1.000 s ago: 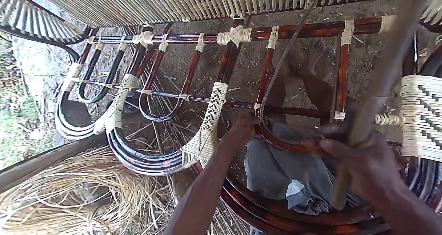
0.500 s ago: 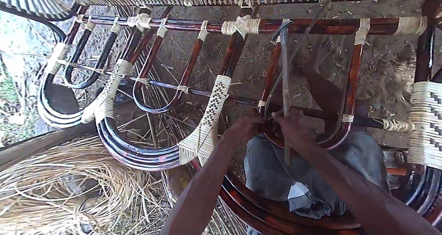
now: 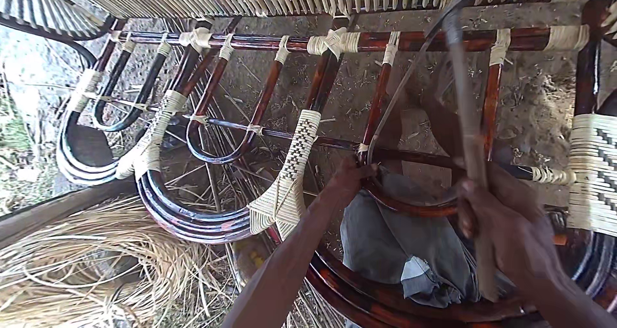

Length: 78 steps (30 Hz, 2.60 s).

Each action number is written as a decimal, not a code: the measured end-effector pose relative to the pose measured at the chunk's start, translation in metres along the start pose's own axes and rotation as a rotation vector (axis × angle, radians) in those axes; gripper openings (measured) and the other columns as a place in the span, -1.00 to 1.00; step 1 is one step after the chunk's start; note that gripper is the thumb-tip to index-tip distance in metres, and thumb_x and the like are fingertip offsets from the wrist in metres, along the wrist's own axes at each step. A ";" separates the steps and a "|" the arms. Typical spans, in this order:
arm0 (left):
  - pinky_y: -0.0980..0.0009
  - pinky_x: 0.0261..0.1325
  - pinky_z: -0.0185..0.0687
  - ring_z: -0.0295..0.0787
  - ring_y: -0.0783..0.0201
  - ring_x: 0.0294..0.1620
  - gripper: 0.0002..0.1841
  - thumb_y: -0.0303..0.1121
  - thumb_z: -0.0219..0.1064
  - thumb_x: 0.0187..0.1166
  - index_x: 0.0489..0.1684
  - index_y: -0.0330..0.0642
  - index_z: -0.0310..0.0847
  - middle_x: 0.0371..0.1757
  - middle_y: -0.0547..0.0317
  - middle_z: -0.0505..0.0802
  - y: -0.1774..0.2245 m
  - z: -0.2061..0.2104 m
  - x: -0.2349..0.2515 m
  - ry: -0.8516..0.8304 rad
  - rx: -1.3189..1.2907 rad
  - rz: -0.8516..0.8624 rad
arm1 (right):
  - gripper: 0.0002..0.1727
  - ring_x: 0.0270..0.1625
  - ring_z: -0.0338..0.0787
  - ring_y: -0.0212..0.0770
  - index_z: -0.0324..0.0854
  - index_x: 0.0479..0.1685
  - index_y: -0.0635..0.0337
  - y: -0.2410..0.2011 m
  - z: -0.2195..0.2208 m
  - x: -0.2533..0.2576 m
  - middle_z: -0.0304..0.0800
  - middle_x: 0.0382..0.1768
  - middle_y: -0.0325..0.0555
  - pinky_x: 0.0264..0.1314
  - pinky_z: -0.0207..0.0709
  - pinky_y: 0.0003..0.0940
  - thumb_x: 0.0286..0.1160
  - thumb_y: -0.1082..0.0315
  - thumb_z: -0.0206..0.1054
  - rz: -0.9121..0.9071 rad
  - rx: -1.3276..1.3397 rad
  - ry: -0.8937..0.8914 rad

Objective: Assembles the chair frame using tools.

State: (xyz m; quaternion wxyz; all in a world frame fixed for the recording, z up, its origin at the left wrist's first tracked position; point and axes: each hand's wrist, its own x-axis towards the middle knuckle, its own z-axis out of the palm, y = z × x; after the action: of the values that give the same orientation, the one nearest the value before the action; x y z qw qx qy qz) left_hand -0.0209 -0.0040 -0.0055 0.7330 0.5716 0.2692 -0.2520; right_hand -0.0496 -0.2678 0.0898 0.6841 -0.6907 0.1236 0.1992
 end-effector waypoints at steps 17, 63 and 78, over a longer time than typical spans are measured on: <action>0.19 0.12 0.79 0.80 0.22 -0.07 -0.76 -0.52 0.21 0.73 0.27 -0.29 0.40 -0.04 0.02 0.78 0.000 0.001 0.000 -0.014 0.073 0.025 | -0.71 -0.73 0.44 -0.25 0.39 0.20 0.20 0.050 -0.055 -0.109 0.39 -0.65 -0.28 -0.72 0.42 -0.25 0.83 0.17 0.02 0.421 -0.205 -0.257; 0.23 0.24 0.71 0.76 0.27 0.06 -0.78 -0.33 0.13 0.84 0.24 -0.26 0.46 0.02 0.05 0.77 0.022 -0.002 0.015 0.005 0.253 -0.122 | -0.59 -0.68 0.52 -0.12 0.45 0.21 0.36 0.063 -0.052 -0.123 0.48 -0.61 -0.11 -0.63 0.50 -0.06 0.82 0.12 0.04 0.411 -0.239 -0.279; 0.18 0.31 0.72 0.78 0.20 0.15 -0.72 -0.37 0.11 0.83 0.35 -0.32 0.43 0.13 -0.03 0.78 0.020 0.000 0.014 -0.010 0.168 -0.129 | -0.61 -0.68 0.50 -0.11 0.48 0.19 0.29 0.057 -0.063 -0.115 0.46 -0.61 -0.11 -0.64 0.46 -0.04 0.78 0.10 0.09 0.489 -0.282 -0.391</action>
State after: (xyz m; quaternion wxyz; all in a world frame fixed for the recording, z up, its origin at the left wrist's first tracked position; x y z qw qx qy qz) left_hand 0.0033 -0.0005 -0.0011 0.6661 0.6113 0.2797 -0.3231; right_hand -0.1702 -0.3441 0.0885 0.5249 -0.6770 0.1232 0.5009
